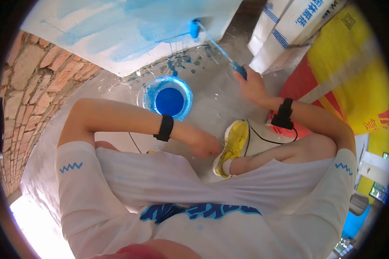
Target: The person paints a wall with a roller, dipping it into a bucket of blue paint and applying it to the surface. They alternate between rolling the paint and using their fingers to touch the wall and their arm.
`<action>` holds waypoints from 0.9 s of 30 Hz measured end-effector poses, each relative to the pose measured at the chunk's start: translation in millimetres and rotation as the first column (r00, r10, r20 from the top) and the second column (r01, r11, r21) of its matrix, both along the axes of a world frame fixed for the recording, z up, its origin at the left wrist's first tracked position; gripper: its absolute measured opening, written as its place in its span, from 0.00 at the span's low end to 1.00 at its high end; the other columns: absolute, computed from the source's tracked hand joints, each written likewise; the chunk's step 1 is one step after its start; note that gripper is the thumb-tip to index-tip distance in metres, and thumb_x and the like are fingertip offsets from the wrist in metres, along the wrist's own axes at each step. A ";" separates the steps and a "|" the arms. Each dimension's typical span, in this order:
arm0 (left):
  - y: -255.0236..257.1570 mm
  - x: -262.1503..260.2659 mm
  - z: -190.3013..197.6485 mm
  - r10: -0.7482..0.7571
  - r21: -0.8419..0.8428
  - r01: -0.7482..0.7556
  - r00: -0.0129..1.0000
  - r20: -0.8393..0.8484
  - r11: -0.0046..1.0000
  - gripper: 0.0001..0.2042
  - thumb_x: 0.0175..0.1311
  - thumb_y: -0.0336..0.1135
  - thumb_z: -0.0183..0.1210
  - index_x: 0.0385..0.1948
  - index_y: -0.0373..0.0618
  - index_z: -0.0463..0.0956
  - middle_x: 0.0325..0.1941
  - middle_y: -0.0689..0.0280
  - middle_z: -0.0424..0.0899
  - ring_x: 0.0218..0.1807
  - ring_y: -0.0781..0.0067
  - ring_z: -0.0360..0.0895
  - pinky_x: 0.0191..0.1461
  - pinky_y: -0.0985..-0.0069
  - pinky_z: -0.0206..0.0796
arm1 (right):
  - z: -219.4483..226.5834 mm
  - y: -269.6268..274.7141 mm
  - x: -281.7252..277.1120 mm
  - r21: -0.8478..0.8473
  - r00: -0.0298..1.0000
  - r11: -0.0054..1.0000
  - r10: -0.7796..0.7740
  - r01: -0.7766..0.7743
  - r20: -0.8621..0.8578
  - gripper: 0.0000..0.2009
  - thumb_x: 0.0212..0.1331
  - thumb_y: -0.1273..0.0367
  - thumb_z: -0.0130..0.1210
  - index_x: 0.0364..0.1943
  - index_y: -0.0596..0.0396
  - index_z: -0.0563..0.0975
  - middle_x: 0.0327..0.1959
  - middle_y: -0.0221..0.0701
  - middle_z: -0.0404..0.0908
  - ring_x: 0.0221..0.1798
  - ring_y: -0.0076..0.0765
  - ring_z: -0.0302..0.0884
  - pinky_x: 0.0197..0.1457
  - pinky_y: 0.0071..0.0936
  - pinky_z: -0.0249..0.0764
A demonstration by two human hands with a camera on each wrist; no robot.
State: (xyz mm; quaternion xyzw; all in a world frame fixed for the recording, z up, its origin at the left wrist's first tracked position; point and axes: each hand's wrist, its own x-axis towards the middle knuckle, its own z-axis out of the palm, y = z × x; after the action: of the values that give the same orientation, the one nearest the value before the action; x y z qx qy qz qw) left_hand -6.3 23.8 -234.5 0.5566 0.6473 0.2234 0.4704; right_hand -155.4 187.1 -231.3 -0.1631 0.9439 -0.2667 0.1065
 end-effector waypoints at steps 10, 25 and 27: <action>-8.2 -2.0 9.3 0.083 -0.032 -0.080 0.990 0.117 0.996 0.15 0.59 0.32 0.47 0.46 0.40 0.75 0.44 0.49 0.81 0.48 0.49 0.77 0.51 0.58 0.68 | -16.5 24.2 -11.1 -0.014 0.999 1.000 -0.019 0.019 -0.027 0.15 0.65 0.59 0.51 0.35 0.59 0.71 0.23 0.46 0.75 0.28 0.54 0.75 0.32 0.43 0.67; -46.2 28.9 -1.1 0.286 -0.021 -0.285 0.957 0.043 0.958 0.14 0.58 0.31 0.47 0.44 0.40 0.76 0.41 0.52 0.82 0.47 0.51 0.79 0.50 0.58 0.69 | -13.3 -120.3 3.2 -0.132 0.873 0.866 0.488 -0.482 0.015 0.17 0.65 0.56 0.52 0.34 0.60 0.71 0.24 0.46 0.74 0.30 0.53 0.72 0.33 0.43 0.65; -44.7 28.1 3.2 0.306 -0.061 -0.303 0.949 0.068 0.951 0.14 0.58 0.31 0.47 0.44 0.40 0.76 0.41 0.52 0.82 0.47 0.52 0.79 0.50 0.58 0.69 | -14.4 -122.8 1.3 -0.113 0.872 0.867 0.489 -0.486 0.001 0.17 0.65 0.57 0.51 0.35 0.60 0.71 0.24 0.44 0.73 0.29 0.51 0.72 0.33 0.41 0.64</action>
State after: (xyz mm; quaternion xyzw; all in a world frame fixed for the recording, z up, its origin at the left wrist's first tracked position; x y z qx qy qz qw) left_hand 21.8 -20.9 -231.3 0.4292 0.7122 0.2985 0.4686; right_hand -154.1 64.3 -245.7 -0.3976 0.8545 -0.2848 0.1753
